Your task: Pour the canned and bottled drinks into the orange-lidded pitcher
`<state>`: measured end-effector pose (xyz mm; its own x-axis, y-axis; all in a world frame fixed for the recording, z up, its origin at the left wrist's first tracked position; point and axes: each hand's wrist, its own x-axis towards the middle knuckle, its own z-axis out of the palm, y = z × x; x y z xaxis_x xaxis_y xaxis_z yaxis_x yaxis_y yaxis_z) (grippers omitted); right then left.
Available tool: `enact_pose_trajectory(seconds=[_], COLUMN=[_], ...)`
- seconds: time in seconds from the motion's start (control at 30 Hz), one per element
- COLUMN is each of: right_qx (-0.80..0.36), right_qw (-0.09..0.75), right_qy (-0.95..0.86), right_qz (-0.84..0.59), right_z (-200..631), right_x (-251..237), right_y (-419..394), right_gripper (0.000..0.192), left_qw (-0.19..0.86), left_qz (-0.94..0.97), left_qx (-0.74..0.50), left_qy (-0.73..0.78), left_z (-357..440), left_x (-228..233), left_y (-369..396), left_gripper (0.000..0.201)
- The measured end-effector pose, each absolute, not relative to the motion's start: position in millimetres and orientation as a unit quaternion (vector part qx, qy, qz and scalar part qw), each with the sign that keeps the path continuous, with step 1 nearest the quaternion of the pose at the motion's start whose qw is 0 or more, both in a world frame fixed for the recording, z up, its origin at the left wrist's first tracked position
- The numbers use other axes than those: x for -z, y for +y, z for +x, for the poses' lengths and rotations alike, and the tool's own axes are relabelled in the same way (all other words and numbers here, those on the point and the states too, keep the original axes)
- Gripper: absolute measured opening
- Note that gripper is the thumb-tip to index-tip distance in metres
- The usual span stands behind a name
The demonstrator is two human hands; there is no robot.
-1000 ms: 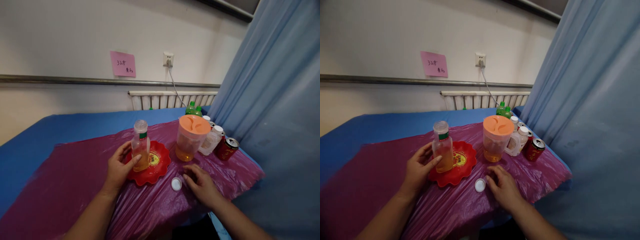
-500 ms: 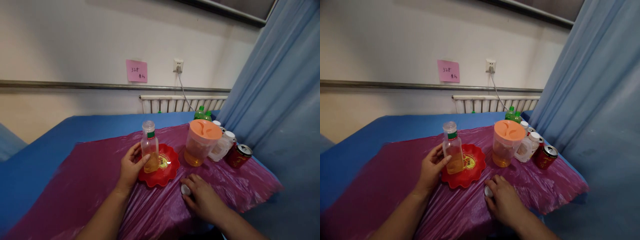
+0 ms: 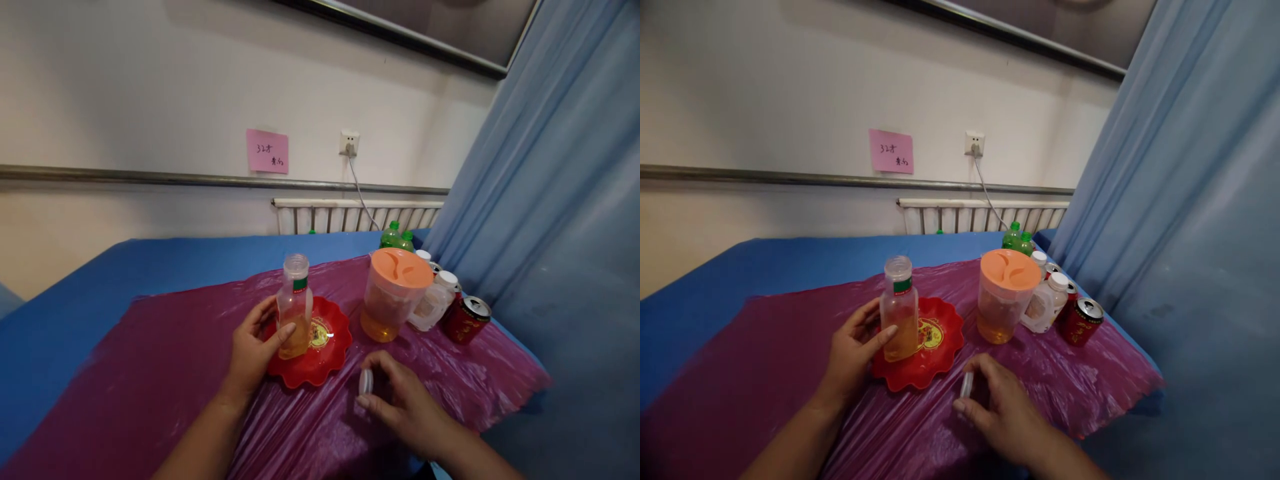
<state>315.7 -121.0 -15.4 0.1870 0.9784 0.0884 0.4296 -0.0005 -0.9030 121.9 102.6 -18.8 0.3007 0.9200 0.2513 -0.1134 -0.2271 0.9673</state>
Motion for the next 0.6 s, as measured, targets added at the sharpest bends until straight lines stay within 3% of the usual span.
enact_pose_trajectory(seconds=[0.13, 0.43, 0.6], right_qx=[-0.319, -0.201, -0.187], right_qw=[0.501, 0.687, 0.731], right_qy=[-0.544, -0.514, -0.478], right_qz=[-0.593, -0.473, -0.45], right_z=[315.1, 314.9, 312.5], right_x=[7.8, -47.4, -67.8], right_y=[-111.4, -38.6, 3.3], right_gripper=[0.02, 0.027, 0.027], left_qw=[0.517, 0.472, 0.459], left_qz=[0.627, 0.687, 0.709], left_qx=[-0.486, -0.459, -0.443], left_qy=[0.322, 0.307, 0.3], left_z=[121.0, 119.1, 116.4], left_x=[20.7, 13.4, 15.7], left_y=[103.9, 94.0, 93.7], left_gripper=[0.081, 0.07, 0.069])
